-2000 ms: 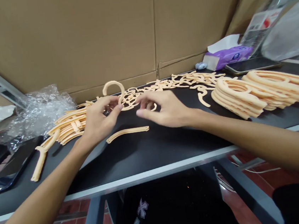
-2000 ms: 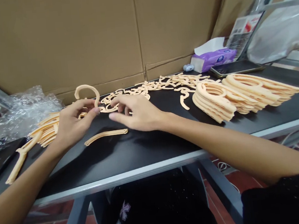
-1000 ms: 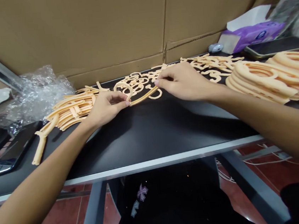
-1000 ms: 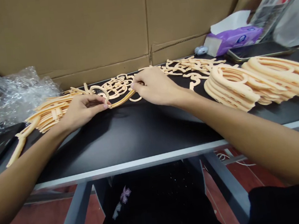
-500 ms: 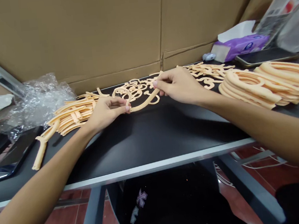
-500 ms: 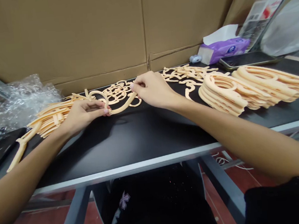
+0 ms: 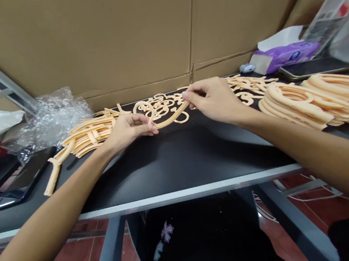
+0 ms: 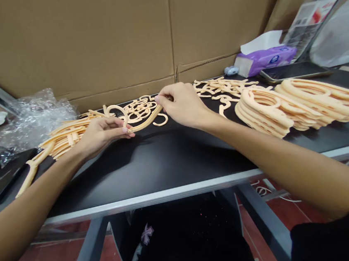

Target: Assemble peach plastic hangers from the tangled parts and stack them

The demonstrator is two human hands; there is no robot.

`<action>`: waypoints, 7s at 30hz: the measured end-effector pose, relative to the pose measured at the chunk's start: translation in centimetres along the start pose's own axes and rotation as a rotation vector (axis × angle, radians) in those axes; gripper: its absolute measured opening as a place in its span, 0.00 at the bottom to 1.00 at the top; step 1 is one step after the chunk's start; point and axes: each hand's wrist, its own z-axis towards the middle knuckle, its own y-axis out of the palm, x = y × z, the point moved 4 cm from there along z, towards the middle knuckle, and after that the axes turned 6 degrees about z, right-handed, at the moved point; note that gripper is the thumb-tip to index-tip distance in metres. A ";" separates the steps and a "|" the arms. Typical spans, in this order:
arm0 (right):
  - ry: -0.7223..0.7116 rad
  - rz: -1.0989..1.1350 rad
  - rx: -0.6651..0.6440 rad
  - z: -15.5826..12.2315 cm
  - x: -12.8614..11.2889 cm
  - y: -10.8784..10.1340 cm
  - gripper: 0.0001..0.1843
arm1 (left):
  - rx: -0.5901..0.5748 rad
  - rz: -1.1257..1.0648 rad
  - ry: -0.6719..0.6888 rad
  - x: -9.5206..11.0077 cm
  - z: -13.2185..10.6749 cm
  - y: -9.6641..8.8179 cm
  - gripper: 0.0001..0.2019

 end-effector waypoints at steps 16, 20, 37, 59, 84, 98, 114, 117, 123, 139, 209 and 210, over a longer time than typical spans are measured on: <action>-0.068 0.058 0.077 -0.5 -0.9 -0.2 0.13 | -0.058 -0.092 -0.040 -0.2 -0.3 0.5 0.13; -0.079 0.084 0.099 -0.5 -1.0 -0.3 0.14 | -0.035 -0.083 -0.021 -0.1 -0.2 0.3 0.12; 0.103 0.656 -0.318 -0.9 -1.2 2.4 0.20 | 0.013 -0.191 -0.014 0.8 -0.6 1.8 0.12; 0.382 0.891 -0.267 -2.0 -0.3 4.0 0.13 | 0.219 -0.084 0.150 0.5 -1.4 2.9 0.15; 0.558 0.959 -0.125 -2.7 -1.4 4.4 0.13 | 0.294 -0.278 0.135 0.4 -1.3 3.2 0.14; 0.494 0.963 -0.085 -2.9 -2.5 4.8 0.11 | 0.224 -0.405 0.023 -0.1 -1.1 3.3 0.12; 0.596 1.021 -0.058 -3.1 -2.3 5.0 0.12 | 0.183 -0.428 0.078 -0.1 -0.9 3.5 0.10; 0.613 1.060 -0.051 -3.2 -2.4 5.1 0.11 | 0.225 -0.435 0.092 0.1 -1.0 3.6 0.10; 0.632 1.087 -0.057 -3.3 -2.4 5.1 0.12 | 0.256 -0.412 0.098 0.3 -1.3 3.9 0.11; 0.517 1.172 -0.156 -2.0 -2.2 4.4 0.12 | 0.219 -0.292 0.265 1.9 -1.7 3.8 0.17; -0.598 -0.160 -0.700 -2.2 -6.6 11.3 0.21 | 0.554 0.922 0.366 5.0 -1.7 -7.2 0.11; -0.615 -0.144 -0.707 -2.0 -7.3 12.4 0.22 | 0.544 0.934 0.349 4.9 -1.6 -7.1 0.11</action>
